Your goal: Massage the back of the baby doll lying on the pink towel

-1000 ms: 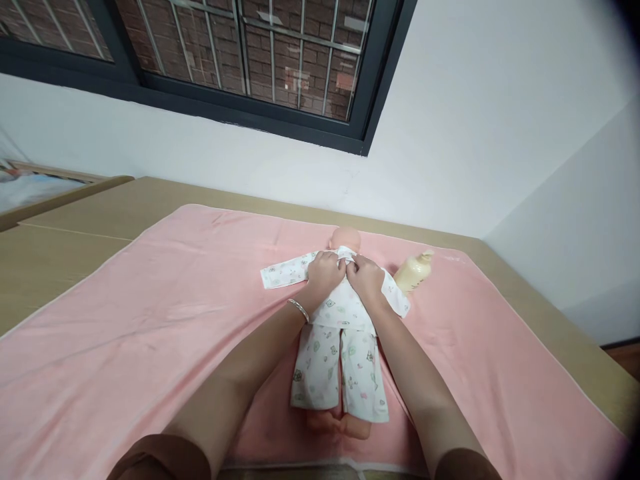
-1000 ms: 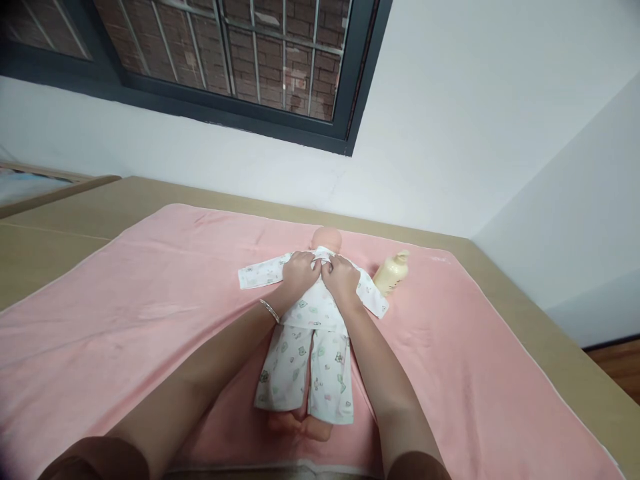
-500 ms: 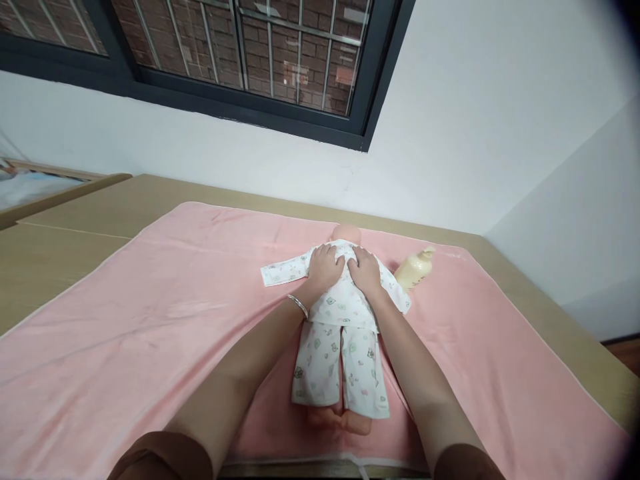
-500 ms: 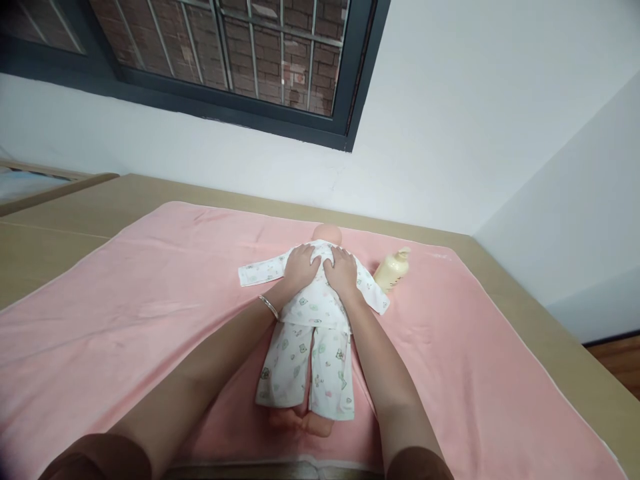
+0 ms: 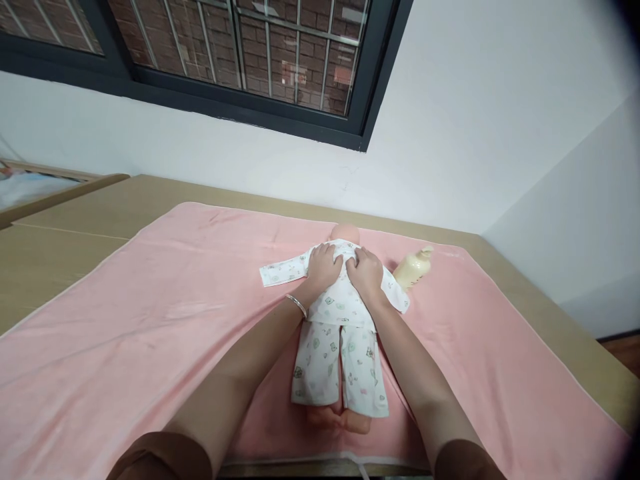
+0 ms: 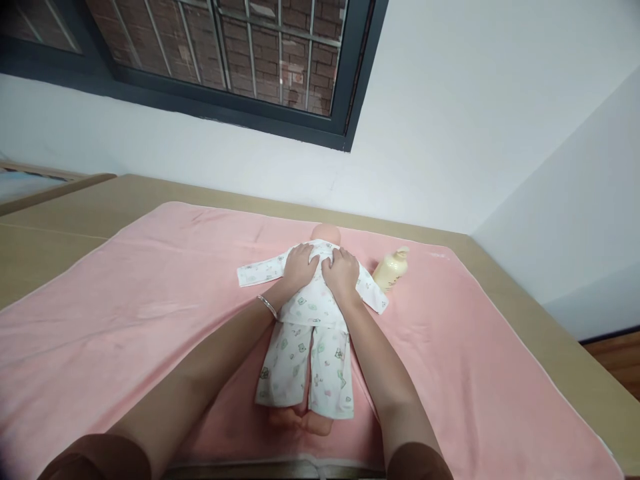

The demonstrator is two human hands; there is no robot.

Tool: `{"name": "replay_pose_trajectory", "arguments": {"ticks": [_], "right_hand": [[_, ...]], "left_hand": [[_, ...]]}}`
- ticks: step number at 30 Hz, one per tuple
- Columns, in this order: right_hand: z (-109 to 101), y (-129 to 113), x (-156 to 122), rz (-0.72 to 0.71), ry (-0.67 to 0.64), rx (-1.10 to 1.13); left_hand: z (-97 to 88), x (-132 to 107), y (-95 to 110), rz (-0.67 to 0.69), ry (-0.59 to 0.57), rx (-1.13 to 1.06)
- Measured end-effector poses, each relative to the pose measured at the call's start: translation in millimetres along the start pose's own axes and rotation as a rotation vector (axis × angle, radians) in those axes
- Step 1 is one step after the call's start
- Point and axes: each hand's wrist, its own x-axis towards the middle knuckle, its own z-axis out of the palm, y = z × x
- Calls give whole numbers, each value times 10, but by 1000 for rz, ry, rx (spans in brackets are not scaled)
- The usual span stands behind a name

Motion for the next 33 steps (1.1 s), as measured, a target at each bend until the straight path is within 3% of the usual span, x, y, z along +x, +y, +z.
{"name": "replay_pose_trajectory", "arguments": {"ticks": [7, 13, 18, 22, 27, 31, 33], "right_hand": [[-26, -3, 33, -77, 52, 79], [32, -9, 39, -46, -192, 101], [-52, -74, 60, -93, -81, 69], [-13, -88, 23, -98, -188, 52], [8, -56, 25, -79, -77, 72], [-9, -62, 40, -66, -173, 87], [-18, -73, 43, -81, -122, 105]], "left_hand": [[76, 24, -63, -95, -55, -57], [71, -10, -62, -90, -5, -100], [91, -19, -81, -82, 37, -132], [112, -11, -96, -98, 58, -162], [121, 1, -107, -105, 60, -170], [123, 4, -116, -103, 66, -162], [118, 3, -115, -100, 64, -157]]}}
